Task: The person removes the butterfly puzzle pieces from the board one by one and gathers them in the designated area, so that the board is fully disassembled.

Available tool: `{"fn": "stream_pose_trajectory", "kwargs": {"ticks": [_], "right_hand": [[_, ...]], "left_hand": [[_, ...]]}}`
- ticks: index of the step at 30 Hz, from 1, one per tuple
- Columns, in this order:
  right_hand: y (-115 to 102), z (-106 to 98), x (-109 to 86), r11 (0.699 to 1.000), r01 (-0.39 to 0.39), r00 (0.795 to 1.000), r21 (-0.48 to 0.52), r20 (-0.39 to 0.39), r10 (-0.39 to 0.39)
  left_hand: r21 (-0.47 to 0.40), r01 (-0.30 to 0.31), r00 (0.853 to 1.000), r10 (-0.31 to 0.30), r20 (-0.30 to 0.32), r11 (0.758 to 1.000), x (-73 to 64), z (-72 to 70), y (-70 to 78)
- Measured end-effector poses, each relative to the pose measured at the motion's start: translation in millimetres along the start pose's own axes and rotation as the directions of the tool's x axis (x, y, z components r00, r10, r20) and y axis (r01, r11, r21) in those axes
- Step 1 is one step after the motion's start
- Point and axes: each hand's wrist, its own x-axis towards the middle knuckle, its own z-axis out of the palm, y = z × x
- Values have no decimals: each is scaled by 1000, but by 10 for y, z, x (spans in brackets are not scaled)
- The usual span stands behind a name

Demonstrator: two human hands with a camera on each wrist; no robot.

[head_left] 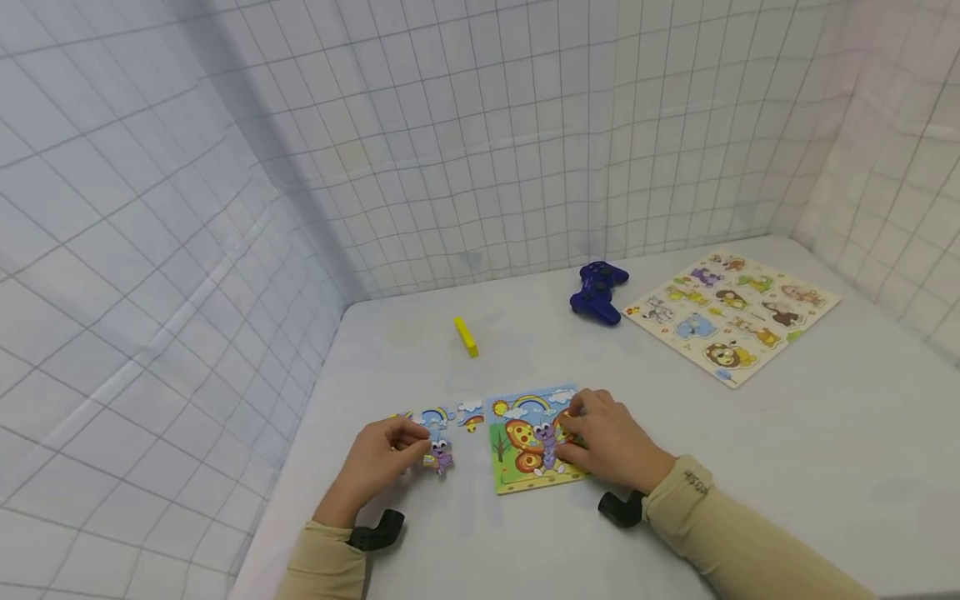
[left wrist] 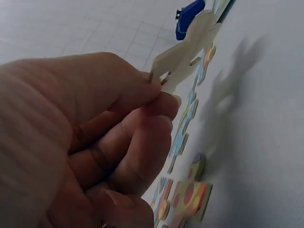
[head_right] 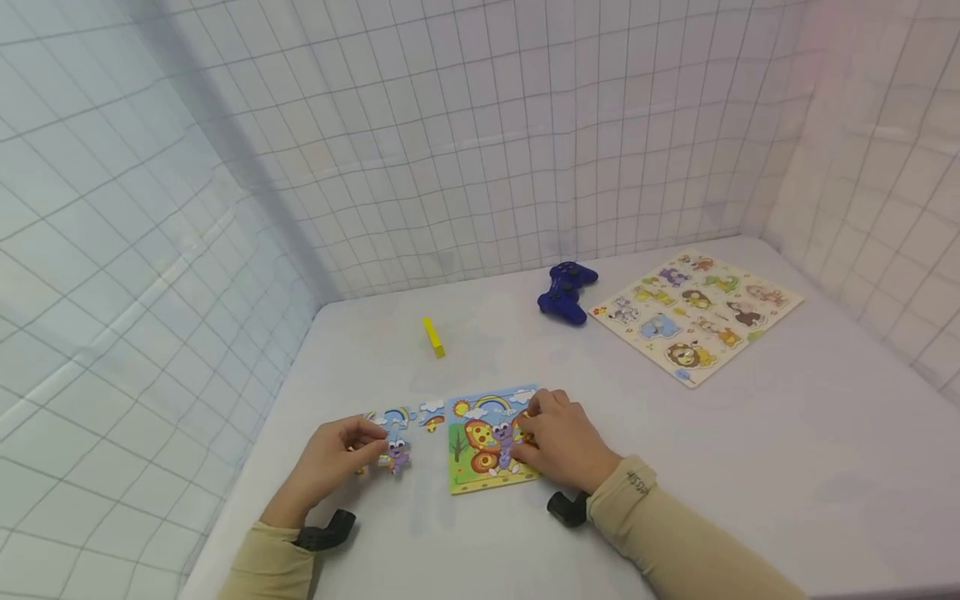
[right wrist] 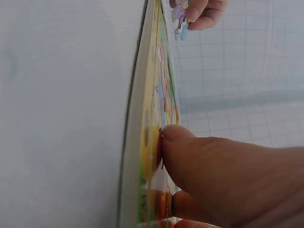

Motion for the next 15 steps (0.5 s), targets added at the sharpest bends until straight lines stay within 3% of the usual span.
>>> {"fn": "stream_pose_trajectory", "kwargs": {"ticks": [6,15], "right_hand": [[-7,-18,3,1000,-15,1000,0,15,15],[-10,6,-2,1000,-27,999,8,23,27]], "left_hand": [[44,20,999,-22,28,999,-42,-102,-71],[147,14,1000,-12,-12,989,-43,-28,-31]]}}
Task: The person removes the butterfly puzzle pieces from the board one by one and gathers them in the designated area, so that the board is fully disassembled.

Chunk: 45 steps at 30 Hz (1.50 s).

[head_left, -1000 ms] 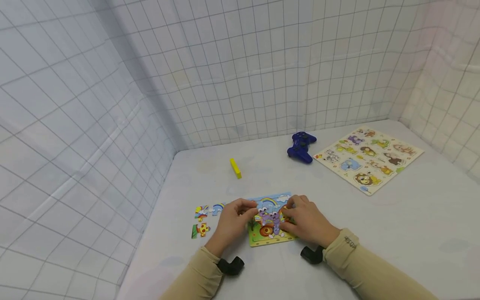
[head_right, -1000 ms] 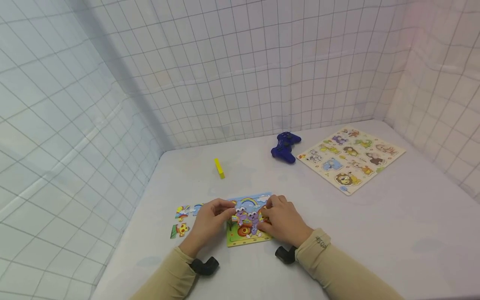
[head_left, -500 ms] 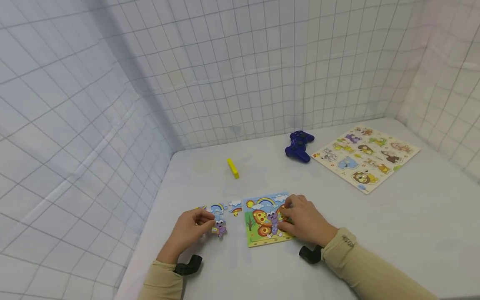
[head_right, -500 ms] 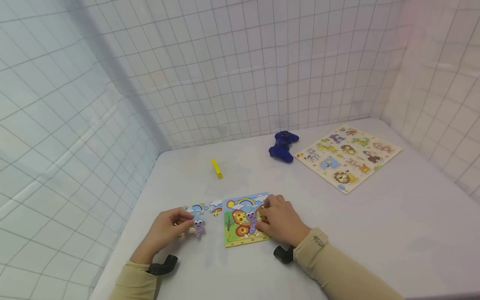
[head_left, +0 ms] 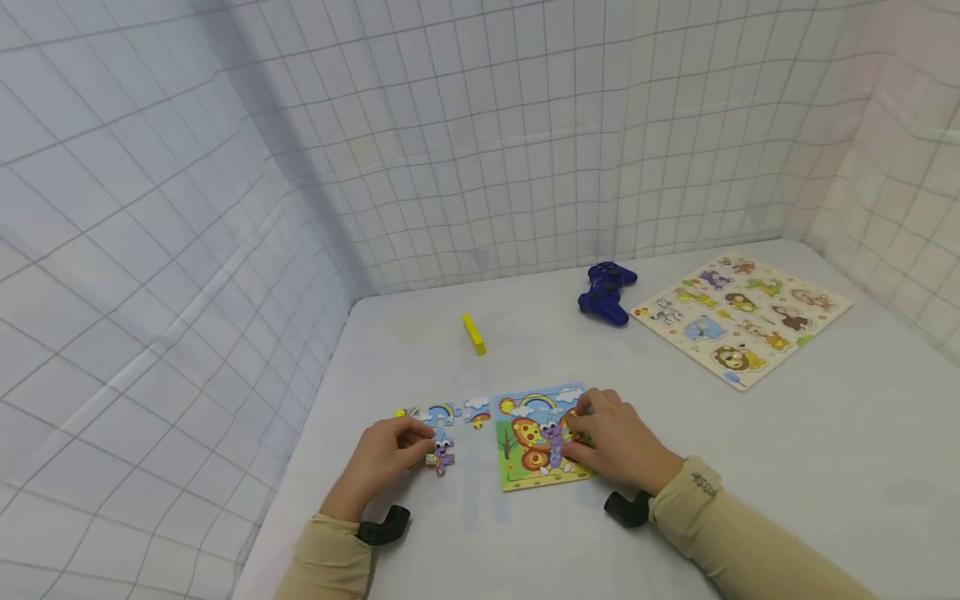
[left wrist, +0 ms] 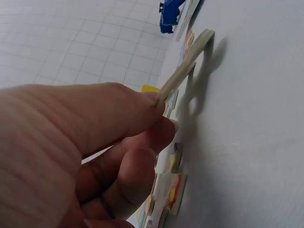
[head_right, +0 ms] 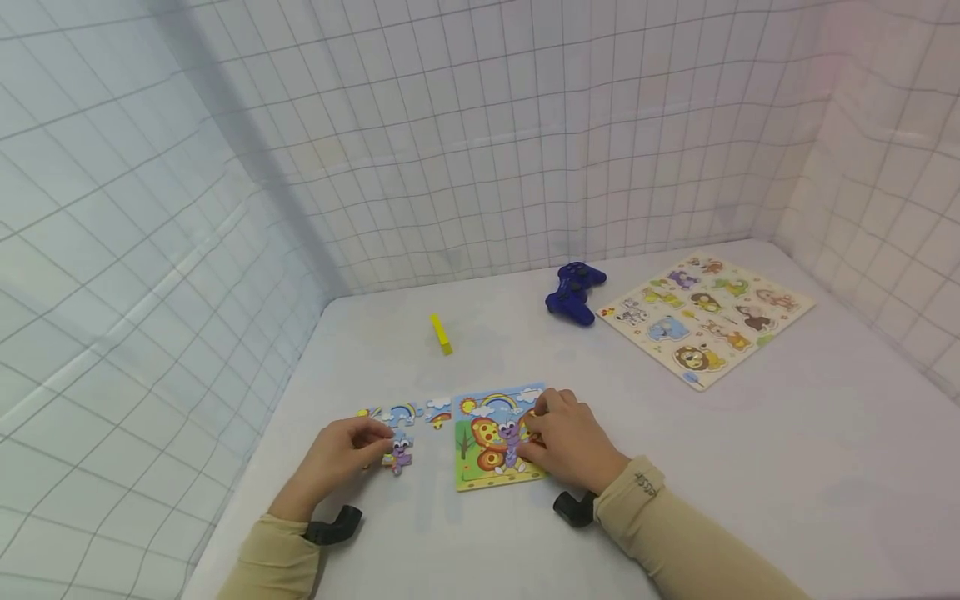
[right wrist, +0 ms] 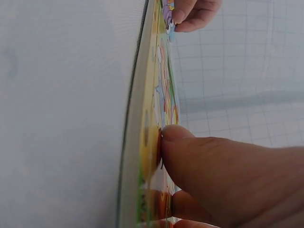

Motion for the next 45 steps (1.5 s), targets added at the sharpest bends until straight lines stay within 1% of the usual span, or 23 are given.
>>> {"fn": "stream_pose_trajectory", "kwargs": {"ticks": [6,10,20,26,35,45], "right_hand": [[-2,6,-4,1000,-4,1000,-3,2,4],[-8,5,-2,1000,3,1000,-9,-3,-3],[0,4,0,1000,18,1000,-20,-9,-18],[2,1,-8,1000,17,1000,-21,-12,-17],[2,-2,-9,1000,1,1000,-21,3,-1],[2,-3,-5,1000,10,1000,-28,-5,-10]], "left_hand": [[58,17,1000,-16,-24,998,4,46,8],[100,21,999,-18,-33,995,-13,48,6],[187,-4,999,12,-45,982,-1,57,-14],[181,-10,999,18,-45,983,-3,58,15],[127,10,999,-5,-41,992,6,69,1],[116,32,999,-28,-33,993,-1,72,4]]}}
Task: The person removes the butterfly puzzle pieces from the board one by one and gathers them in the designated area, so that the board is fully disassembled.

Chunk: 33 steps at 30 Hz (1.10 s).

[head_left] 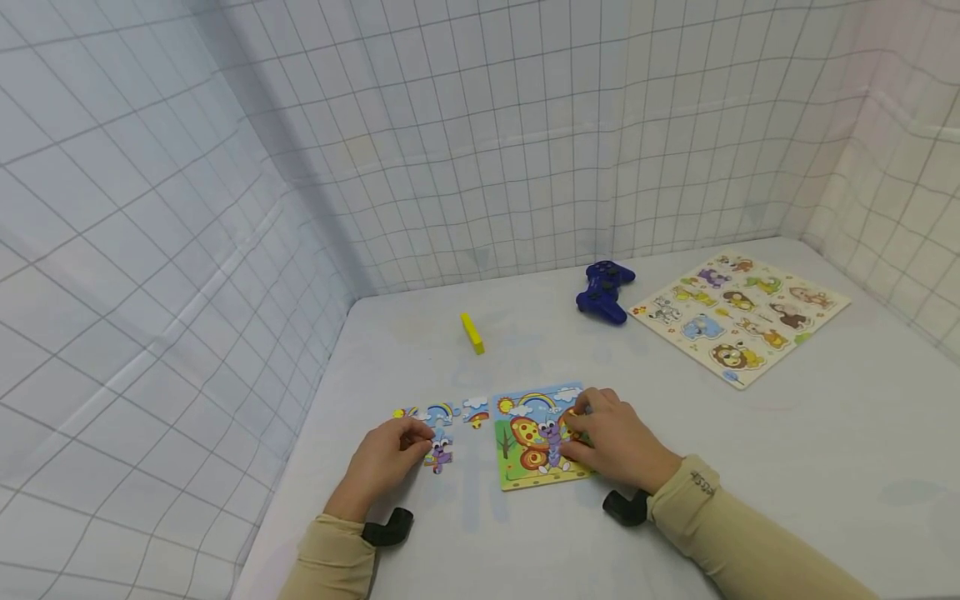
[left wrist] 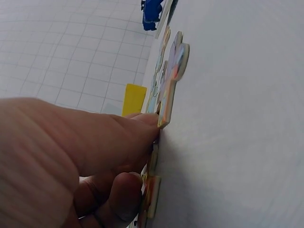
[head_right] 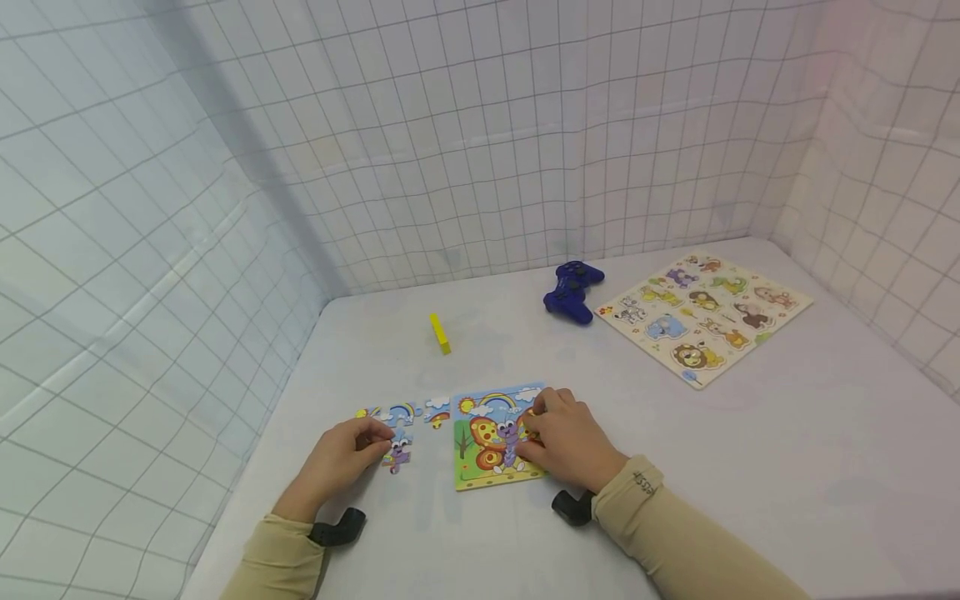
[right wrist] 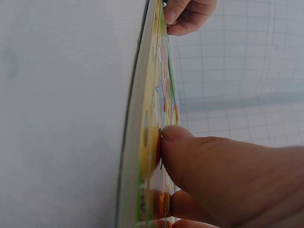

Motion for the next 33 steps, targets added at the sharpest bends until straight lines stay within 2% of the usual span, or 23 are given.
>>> {"fn": "stream_pose_trajectory", "kwargs": {"ticks": [8,12,15,18,20,22,24,27,29,31,33], "right_hand": [[10,-2,-1,1000,-4,1000,5,0,4],[12,-10,0,1000,-6,1000,3,-3,6],[14,-20,-3,1000,-9,1000,5,1,9],[23,-34,-15,1000,-18,1000,9,9,18],[32,-42,-26,1000,-24,1000,9,11,24],[36,-50,-31,999,-31,999,17,14,30],[39,-53,-33,999,-34,999,21,13,33],[35,-55,-31,999,-32,999,33,6,31],[31,-50,-25,999,-26,1000,43,-3,26],[16,-45,-12,998,-18,1000,58,-12,19],[20,-45,6,996,-8,1000,84,-25,11]], "left_hand": [[15,16,1000,-16,7,1000,1,-25,43],[42,18,999,-17,-30,999,0,-24,78],[-25,-45,993,42,-109,999,12,49,165],[-158,-176,976,151,-158,972,45,228,348],[-232,-238,967,208,-143,943,70,372,515],[-294,-246,969,227,-96,924,98,501,700],[-318,-243,970,239,-50,916,143,606,885],[-299,-231,969,246,13,926,249,745,1124],[-246,-243,963,263,52,938,333,832,1227],[-192,-249,959,270,90,949,392,892,1266],[-146,-274,952,289,98,951,427,912,1276]]}}
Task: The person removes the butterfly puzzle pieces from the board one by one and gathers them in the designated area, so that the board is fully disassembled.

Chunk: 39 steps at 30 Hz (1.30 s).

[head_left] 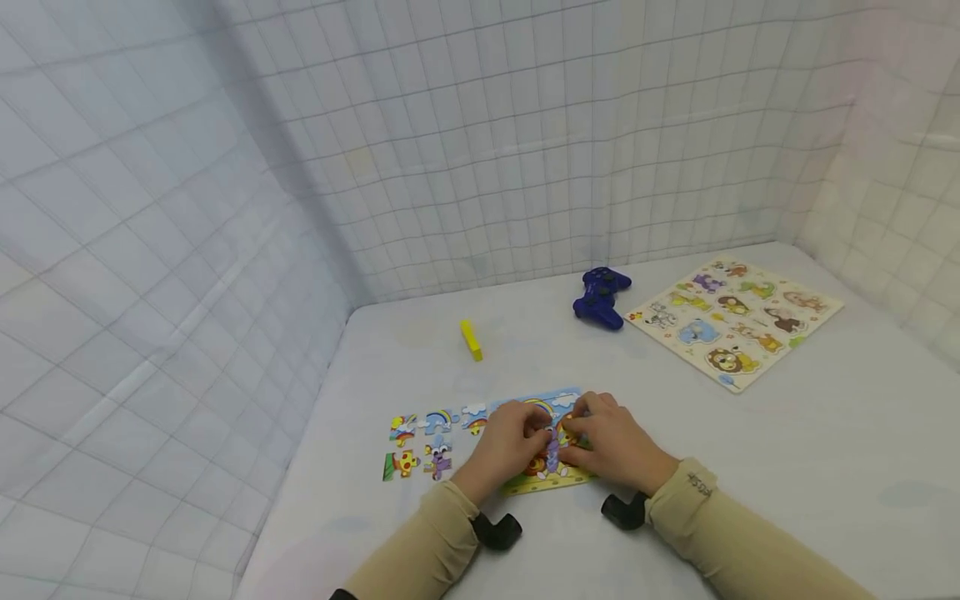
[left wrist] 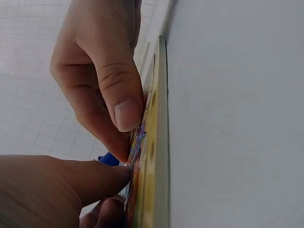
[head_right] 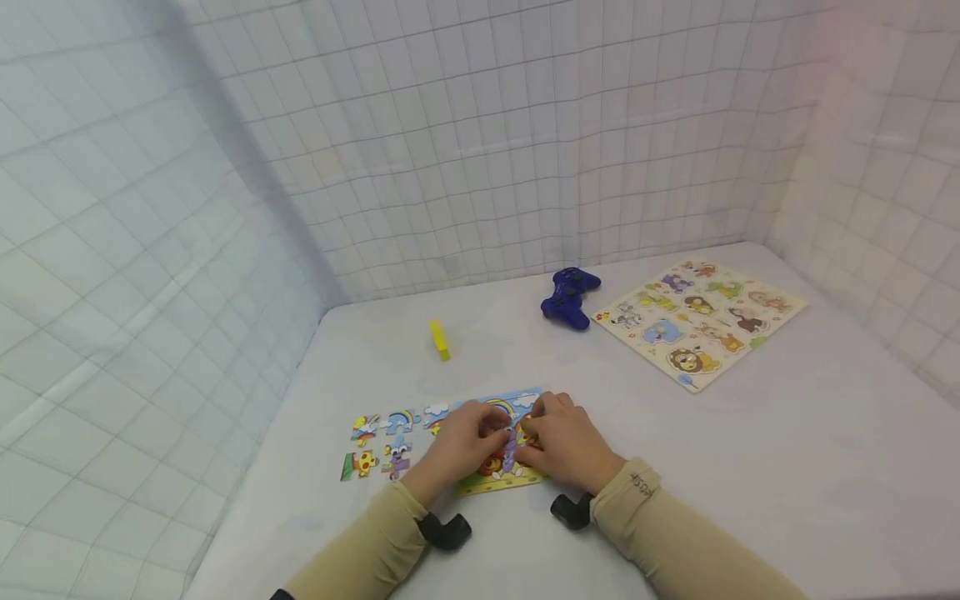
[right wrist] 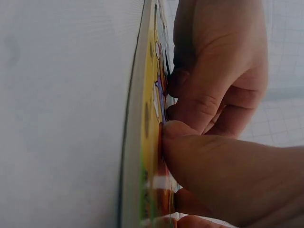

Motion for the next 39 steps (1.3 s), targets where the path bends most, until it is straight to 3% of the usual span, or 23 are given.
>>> {"fn": "stream_pose_trajectory", "kwargs": {"ticks": [5,11,15,22,39], "right_hand": [[96,-32,9,996,-10,999,89,36,7],[330,-171,16,993,-26,975,113,222,0],[435,-227,44,986,-62,959,154,284,16],[425,-225,55,976,-95,957,195,289,36],[391,-179,53,984,-101,953,145,297,54]], "left_hand": [[29,-44,999,44,1,999,-30,-8,-35],[11,-32,999,32,-2,999,-51,5,-48],[34,-28,1000,28,-9,999,-55,6,-35],[44,-22,999,23,-27,999,-87,21,-28],[93,15,998,-9,-64,996,-81,56,10]]}}
